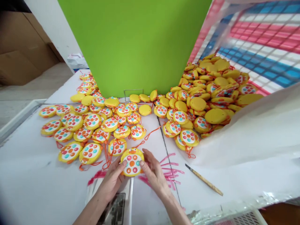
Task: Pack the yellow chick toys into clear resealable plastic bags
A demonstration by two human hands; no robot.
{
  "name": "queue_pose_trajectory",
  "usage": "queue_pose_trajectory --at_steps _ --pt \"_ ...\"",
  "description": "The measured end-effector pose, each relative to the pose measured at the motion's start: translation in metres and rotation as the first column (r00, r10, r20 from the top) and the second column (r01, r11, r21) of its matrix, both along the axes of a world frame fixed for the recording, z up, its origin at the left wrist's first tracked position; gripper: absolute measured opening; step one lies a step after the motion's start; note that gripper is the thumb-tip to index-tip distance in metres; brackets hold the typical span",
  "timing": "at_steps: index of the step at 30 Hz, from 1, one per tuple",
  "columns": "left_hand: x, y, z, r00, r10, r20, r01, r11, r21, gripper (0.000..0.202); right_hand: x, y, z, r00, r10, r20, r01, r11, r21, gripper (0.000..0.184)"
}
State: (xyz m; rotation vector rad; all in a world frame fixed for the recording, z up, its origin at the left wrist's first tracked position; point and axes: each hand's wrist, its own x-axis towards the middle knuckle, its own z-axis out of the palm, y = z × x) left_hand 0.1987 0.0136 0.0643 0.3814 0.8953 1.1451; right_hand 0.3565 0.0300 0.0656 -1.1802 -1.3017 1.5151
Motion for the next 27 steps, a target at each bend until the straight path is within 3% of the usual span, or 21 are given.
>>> queue_pose_trajectory --at_steps 3,9,13,17,21,27 --pt "0.002 -0.005 0.003 1.000 -0.013 -0.014 0.013 0.999 0.038 0.040 -0.006 -0.003 -0.003 0.990 -0.033 -0.134 0.026 0.998 -0.058 0.042" --pt "-0.001 -0.009 0.008 0.981 -0.030 -0.192 0.045 0.996 0.071 0.046 -0.009 0.002 -0.002 0.985 0.056 -0.160 -0.064 0.997 -0.045 0.045" --pt "-0.005 -0.007 0.007 0.931 -0.080 -0.356 0.140 0.979 0.148 0.049 -0.013 0.003 -0.002 0.997 -0.009 -0.081 0.006 0.999 -0.031 0.036" --pt "-0.006 -0.006 0.006 0.889 -0.049 -0.455 0.121 0.984 0.132 0.037 -0.017 -0.002 -0.003 0.999 0.033 -0.006 -0.033 0.999 0.005 0.036" --pt "-0.006 -0.003 0.007 0.905 0.020 -0.424 0.017 0.996 0.082 0.031 -0.019 -0.006 -0.003 0.998 0.063 -0.013 -0.062 0.998 0.027 0.040" --pt "-0.002 0.000 0.010 0.932 0.042 -0.359 -0.017 0.997 0.072 0.032 -0.020 -0.006 -0.001 0.991 0.032 -0.132 -0.033 0.999 -0.005 0.043"
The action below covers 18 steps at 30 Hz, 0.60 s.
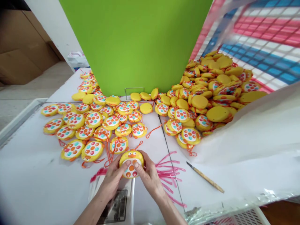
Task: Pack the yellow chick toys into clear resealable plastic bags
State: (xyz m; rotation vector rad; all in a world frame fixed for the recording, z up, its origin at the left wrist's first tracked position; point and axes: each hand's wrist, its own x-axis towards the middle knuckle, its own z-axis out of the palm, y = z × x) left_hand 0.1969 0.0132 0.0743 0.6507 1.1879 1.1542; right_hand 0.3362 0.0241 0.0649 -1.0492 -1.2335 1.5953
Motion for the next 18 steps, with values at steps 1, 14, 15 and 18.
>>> queue_pose_trajectory --at_steps 1,14,15,18 --pt "0.000 0.000 0.001 0.998 0.026 0.055 -0.025 0.999 -0.021 0.034 0.000 0.000 0.001 1.000 0.000 -0.021 0.000 1.000 -0.006 0.044" --pt "-0.012 -0.015 -0.004 0.989 -0.135 0.059 0.136 0.991 -0.009 0.049 0.003 0.005 -0.001 0.996 -0.006 0.087 0.009 0.999 -0.038 0.035" --pt "-0.012 -0.015 -0.005 0.990 -0.135 0.050 0.136 0.991 -0.011 0.050 0.003 0.006 -0.001 0.992 -0.010 0.124 0.015 0.999 -0.035 0.034" --pt "-0.012 -0.015 -0.006 0.994 -0.103 0.037 0.103 0.995 -0.011 0.052 0.003 0.005 0.001 0.981 0.002 0.196 -0.002 1.000 -0.001 0.035"
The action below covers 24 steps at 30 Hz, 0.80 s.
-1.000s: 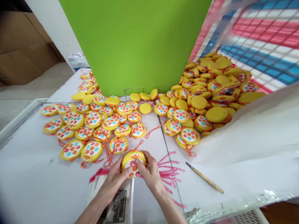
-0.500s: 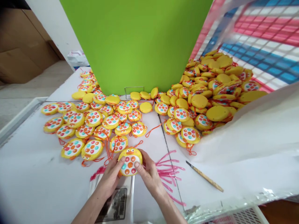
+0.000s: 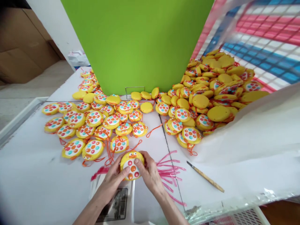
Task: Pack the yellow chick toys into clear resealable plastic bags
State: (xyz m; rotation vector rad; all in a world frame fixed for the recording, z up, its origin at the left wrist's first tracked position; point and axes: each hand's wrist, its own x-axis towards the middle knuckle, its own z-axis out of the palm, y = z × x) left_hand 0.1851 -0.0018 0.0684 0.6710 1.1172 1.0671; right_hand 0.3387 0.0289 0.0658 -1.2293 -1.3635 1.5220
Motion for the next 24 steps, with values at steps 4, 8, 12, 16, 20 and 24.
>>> queue_pose_trajectory --at_steps 4,8,12,16,20,24 --pt "0.000 0.003 0.002 0.996 0.066 0.066 -0.062 0.996 -0.056 0.054 0.000 -0.007 0.000 0.998 0.012 -0.066 -0.013 1.000 -0.014 0.042" --pt "0.006 0.005 0.010 0.987 0.080 0.138 -0.070 0.995 -0.072 0.052 -0.002 -0.016 -0.006 0.999 -0.017 0.045 0.016 1.000 0.025 0.073" --pt "0.008 0.001 0.009 0.988 0.080 0.131 -0.073 0.995 -0.061 0.054 -0.004 -0.017 -0.010 0.996 0.007 0.092 -0.011 0.999 0.046 0.072" --pt "0.001 -0.001 0.002 0.994 0.038 0.105 -0.035 0.999 -0.026 0.052 -0.001 -0.012 -0.006 0.995 0.068 -0.071 -0.066 0.997 0.026 0.063" --pt "-0.002 0.000 0.001 0.994 -0.037 0.107 0.036 0.999 0.014 0.048 -0.001 -0.007 0.001 0.998 -0.024 -0.057 0.026 0.999 0.027 0.038" --pt "-0.001 -0.001 -0.001 0.989 -0.032 0.143 0.031 0.999 0.011 0.049 -0.002 -0.007 0.003 1.000 -0.015 -0.016 0.015 1.000 -0.008 0.036"
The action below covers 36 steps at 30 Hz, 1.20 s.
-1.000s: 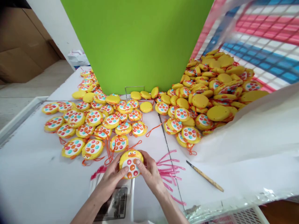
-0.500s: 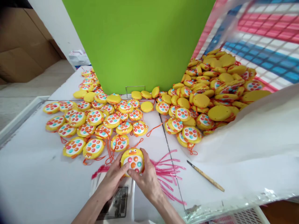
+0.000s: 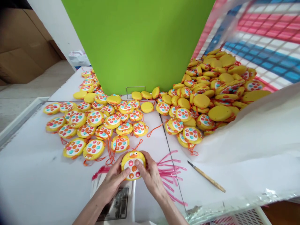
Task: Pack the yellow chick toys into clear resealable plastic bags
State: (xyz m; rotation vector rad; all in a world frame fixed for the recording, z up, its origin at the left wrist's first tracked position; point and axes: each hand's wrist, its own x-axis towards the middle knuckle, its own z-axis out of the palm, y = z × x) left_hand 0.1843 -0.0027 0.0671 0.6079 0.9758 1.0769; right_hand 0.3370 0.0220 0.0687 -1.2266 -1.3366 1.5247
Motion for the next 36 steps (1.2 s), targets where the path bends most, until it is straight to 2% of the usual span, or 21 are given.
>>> queue_pose_trajectory --at_steps 3,7,9,12,14,17,19,21,23,24,25,26,27,28,30,32,33,34,35,36 --pt "-0.001 0.001 -0.002 0.996 0.026 0.080 -0.022 0.999 -0.040 0.052 0.001 -0.003 0.000 1.000 -0.006 -0.027 0.005 1.000 -0.031 0.040" --pt "-0.002 0.004 0.002 0.969 0.000 0.248 0.028 0.993 -0.111 0.053 0.004 -0.008 0.003 0.996 -0.027 -0.082 0.022 0.998 -0.057 0.048" --pt "-0.001 0.005 0.005 0.943 0.020 0.333 0.032 0.988 -0.151 0.046 0.004 -0.010 0.005 0.984 -0.004 -0.178 -0.008 0.997 -0.071 0.061" --pt "0.004 0.005 0.008 0.890 0.127 0.438 -0.001 0.961 -0.276 0.032 0.000 -0.014 0.005 0.945 0.052 -0.324 -0.080 0.994 -0.074 0.088" --pt "0.012 0.003 0.007 0.836 0.157 0.525 0.044 0.936 -0.350 0.026 -0.005 -0.017 0.003 0.933 0.034 -0.359 -0.061 0.996 -0.064 0.097" --pt "0.023 0.001 0.003 0.749 0.119 0.652 0.154 0.926 -0.345 0.032 -0.009 -0.015 0.003 0.968 -0.038 -0.246 0.041 0.999 0.004 0.097" --pt "0.027 0.000 0.000 0.752 0.071 0.655 0.165 0.942 -0.292 0.038 -0.003 -0.004 0.012 0.996 -0.089 -0.011 0.090 0.985 0.146 0.090" --pt "0.026 -0.001 -0.003 0.813 0.021 0.582 0.151 0.957 -0.246 0.038 0.008 0.013 0.027 0.942 -0.210 0.263 0.095 0.916 0.390 0.082" --pt "0.020 -0.003 -0.006 0.877 0.005 0.481 0.125 0.963 -0.239 0.034 0.023 0.035 0.042 0.820 -0.395 0.414 0.049 0.769 0.637 0.077" --pt "0.017 -0.004 -0.008 0.898 0.016 0.439 0.105 0.962 -0.250 0.032 0.030 0.046 0.045 0.763 -0.474 0.440 0.021 0.698 0.716 0.077" --pt "0.014 -0.006 -0.010 0.912 0.038 0.408 0.080 0.960 -0.268 0.030 0.036 0.056 0.045 0.710 -0.527 0.467 -0.013 0.653 0.757 0.078" --pt "0.011 -0.008 -0.013 0.919 0.064 0.388 0.055 0.956 -0.288 0.028 0.041 0.065 0.041 0.659 -0.553 0.510 -0.055 0.641 0.766 0.078" --pt "0.009 -0.009 -0.015 0.923 0.084 0.377 0.038 0.951 -0.306 0.027 0.044 0.073 0.032 0.608 -0.551 0.572 -0.099 0.662 0.743 0.077" --pt "0.008 -0.011 -0.017 0.924 0.098 0.369 0.028 0.946 -0.322 0.026 0.047 0.080 0.020 0.557 -0.515 0.652 -0.152 0.708 0.690 0.072" --pt "0.008 -0.013 -0.019 0.928 0.105 0.356 0.024 0.940 -0.341 0.025 0.050 0.090 -0.005 0.486 -0.384 0.785 -0.247 0.801 0.545 0.058" --pt "0.008 -0.013 -0.019 0.935 0.089 0.343 0.031 0.943 -0.331 0.026 0.050 0.094 -0.021 0.474 -0.313 0.823 -0.305 0.818 0.487 0.052" --pt "0.009 -0.013 -0.018 0.937 0.084 0.339 0.030 0.947 -0.319 0.026 0.050 0.093 -0.023 0.523 -0.277 0.806 -0.299 0.826 0.478 0.052" --pt "0.010 -0.012 -0.017 0.937 0.083 0.339 0.027 0.951 -0.307 0.027 0.048 0.090 -0.022 0.613 -0.230 0.756 -0.261 0.845 0.468 0.053" --pt "0.012 -0.011 -0.015 0.936 0.084 0.343 0.023 0.954 -0.298 0.028 0.045 0.084 -0.019 0.733 -0.170 0.659 -0.185 0.882 0.433 0.053" --pt "0.014 -0.009 -0.013 0.932 0.086 0.353 0.024 0.955 -0.296 0.028 0.041 0.076 -0.014 0.861 -0.117 0.495 -0.080 0.930 0.359 0.051"
